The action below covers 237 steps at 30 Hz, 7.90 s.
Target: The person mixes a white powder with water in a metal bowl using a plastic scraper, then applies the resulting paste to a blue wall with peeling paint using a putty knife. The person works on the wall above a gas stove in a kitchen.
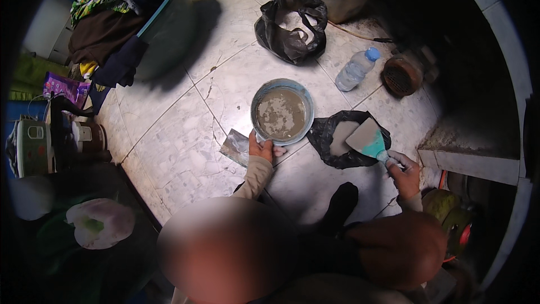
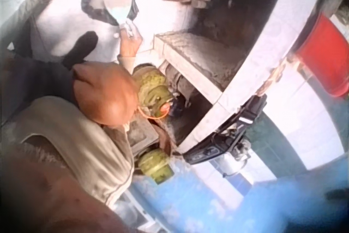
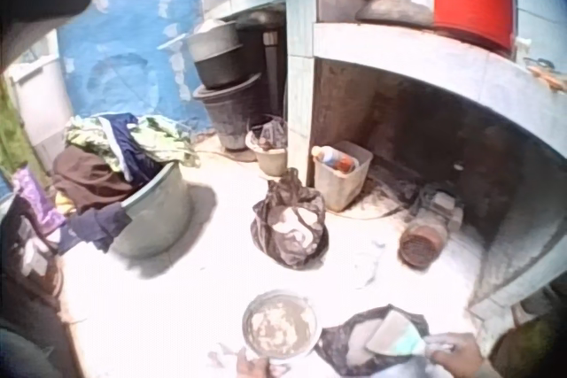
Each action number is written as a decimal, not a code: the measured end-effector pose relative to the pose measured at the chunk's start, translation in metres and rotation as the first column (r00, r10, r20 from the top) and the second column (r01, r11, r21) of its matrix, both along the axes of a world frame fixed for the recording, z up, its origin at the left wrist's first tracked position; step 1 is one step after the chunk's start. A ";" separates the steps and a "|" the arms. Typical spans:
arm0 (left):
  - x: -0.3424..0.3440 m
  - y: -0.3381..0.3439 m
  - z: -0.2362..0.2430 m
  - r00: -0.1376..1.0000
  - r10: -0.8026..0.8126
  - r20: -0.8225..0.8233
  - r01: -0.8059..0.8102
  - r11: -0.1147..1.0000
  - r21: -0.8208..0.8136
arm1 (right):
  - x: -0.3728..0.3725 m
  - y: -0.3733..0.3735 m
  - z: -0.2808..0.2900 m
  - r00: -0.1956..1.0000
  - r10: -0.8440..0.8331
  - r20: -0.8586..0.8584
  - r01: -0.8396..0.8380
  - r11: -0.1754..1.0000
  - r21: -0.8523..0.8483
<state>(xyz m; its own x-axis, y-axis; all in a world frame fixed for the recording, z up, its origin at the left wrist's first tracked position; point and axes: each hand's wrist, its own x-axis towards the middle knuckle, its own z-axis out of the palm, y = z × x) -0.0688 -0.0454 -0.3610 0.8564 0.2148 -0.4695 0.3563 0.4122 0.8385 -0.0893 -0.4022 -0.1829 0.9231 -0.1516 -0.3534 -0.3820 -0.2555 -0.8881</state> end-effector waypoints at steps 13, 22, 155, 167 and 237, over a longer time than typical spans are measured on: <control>-0.001 0.006 -0.006 0.998 -0.056 0.000 0.056 0.993 0.105 | -0.019 0.012 -0.106 0.968 -0.175 -0.182 0.201 0.970 0.137; 0.000 0.007 -0.008 0.998 -0.059 -0.034 0.062 0.992 0.107 | -0.022 0.029 -0.137 0.932 -0.330 -0.149 0.360 0.891 0.277; 0.008 0.032 0.013 0.998 -0.053 -0.019 0.053 0.998 0.026 | 0.017 0.110 -0.041 1.000 0.008 -0.004 -0.004 0.795 0.607; 0.010 0.033 0.022 0.999 0.032 -0.034 -0.018 0.934 0.356 | 0.094 0.123 0.036 0.980 0.085 0.181 -0.161 0.872 0.461; -0.014 0.069 0.147 0.963 -0.248 0.104 0.051 0.547 0.836 | 0.038 0.146 -0.047 0.805 0.497 0.324 -0.456 0.868 -0.199</control>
